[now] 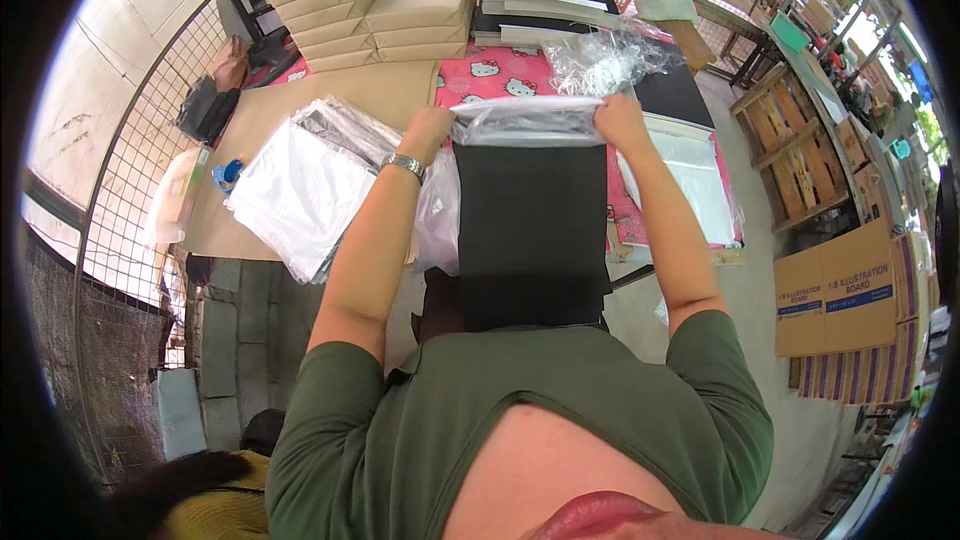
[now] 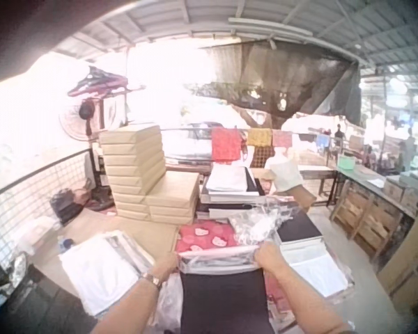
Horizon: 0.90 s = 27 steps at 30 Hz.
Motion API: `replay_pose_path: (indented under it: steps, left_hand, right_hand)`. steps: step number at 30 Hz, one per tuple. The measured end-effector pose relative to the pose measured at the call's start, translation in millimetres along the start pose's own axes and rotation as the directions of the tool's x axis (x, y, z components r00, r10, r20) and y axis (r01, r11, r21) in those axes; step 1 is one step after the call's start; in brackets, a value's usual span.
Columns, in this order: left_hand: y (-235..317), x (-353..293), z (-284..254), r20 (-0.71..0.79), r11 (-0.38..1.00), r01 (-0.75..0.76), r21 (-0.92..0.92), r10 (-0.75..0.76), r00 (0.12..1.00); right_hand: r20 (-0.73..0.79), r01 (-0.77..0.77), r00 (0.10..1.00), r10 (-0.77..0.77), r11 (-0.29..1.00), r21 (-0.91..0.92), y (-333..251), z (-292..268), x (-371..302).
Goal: The person packages sheets of paper into plastic bags, placing each bag into a folder and stacking the finished items.
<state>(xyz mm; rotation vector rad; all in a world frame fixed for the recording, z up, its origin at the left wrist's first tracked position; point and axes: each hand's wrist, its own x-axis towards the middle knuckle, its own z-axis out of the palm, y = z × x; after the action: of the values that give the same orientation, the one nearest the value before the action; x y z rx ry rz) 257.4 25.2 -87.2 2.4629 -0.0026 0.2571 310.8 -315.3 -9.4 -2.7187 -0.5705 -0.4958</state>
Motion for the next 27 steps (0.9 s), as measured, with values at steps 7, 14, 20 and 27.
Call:
replay_pose_path:
  steps: [7,14,20,27]
  left_hand:
    - [130,16,-116,-0.216,0.78,0.178,-0.6,-0.373,0.902]
    - [149,6,-157,0.541,0.425,0.573,-0.701,-0.208,0.815]
    - [93,41,-103,0.615,0.282,0.64,-0.714,-0.185,0.767]
    - [46,35,6,0.022,0.206,0.153,-0.967,-0.526,0.85]
  right_hand:
    - [0.4,-0.45,0.891,0.217,0.293,0.844,-9,-113,50]
    - [0.461,-0.471,0.881,-0.106,-0.105,0.876,8,-130,2]
    - [0.391,-0.351,0.92,0.025,-0.388,0.852,61,-27,3]
    - [0.278,-0.156,0.929,0.242,-0.425,0.892,29,65,0]
